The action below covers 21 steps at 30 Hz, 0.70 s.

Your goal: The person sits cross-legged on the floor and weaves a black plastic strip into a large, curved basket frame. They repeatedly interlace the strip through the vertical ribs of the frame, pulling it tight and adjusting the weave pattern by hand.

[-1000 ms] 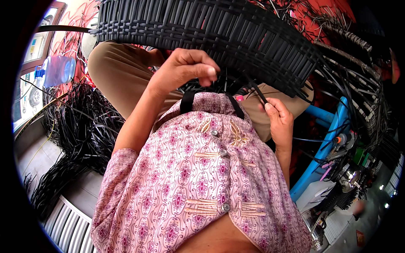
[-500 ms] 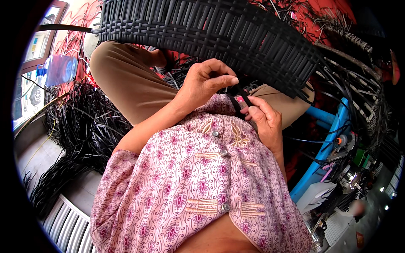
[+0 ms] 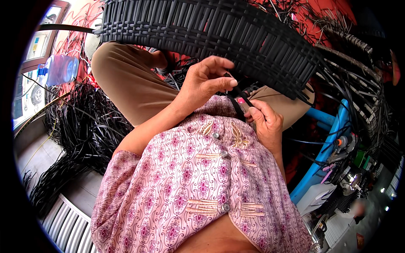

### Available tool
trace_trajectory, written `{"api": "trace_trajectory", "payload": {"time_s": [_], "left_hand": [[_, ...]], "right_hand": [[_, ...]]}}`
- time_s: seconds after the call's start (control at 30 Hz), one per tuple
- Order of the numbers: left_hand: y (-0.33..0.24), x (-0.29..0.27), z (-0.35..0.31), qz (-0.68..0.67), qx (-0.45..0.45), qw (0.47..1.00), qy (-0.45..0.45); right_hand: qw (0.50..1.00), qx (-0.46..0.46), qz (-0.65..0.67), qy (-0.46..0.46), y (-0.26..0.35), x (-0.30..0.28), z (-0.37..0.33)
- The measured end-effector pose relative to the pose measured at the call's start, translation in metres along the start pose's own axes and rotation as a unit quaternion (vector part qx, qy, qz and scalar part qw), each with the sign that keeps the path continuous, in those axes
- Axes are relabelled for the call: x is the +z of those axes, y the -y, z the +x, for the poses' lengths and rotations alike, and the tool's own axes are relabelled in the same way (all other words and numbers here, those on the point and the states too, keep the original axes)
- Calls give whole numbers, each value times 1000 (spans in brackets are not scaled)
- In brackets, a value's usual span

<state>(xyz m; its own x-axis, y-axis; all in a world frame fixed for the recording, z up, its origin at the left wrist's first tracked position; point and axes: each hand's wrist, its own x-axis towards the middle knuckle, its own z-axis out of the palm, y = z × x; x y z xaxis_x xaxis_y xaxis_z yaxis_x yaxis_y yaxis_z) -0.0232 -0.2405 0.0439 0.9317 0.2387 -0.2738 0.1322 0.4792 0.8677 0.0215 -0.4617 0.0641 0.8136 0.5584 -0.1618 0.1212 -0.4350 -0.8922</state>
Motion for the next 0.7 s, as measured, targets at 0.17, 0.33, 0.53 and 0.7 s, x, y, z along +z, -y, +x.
{"api": "trace_trajectory", "payload": {"time_s": [0.17, 0.33, 0.53, 0.7], "left_hand": [[7, -4, 0, 0, 0, 999, 38], [4, 4, 0, 14, -8, 999, 46], [2, -1, -1, 39, -27, 998, 39], [-17, -29, 27, 494, 338, 798, -69]], "right_hand": [[1000, 0, 3, -5, -8, 2, 1], [997, 61, 53, -15, 1, 5, 3], [996, 29, -20, -78, -7, -18, 18], [931, -33, -36, -361, -77, -109, 65]]}}
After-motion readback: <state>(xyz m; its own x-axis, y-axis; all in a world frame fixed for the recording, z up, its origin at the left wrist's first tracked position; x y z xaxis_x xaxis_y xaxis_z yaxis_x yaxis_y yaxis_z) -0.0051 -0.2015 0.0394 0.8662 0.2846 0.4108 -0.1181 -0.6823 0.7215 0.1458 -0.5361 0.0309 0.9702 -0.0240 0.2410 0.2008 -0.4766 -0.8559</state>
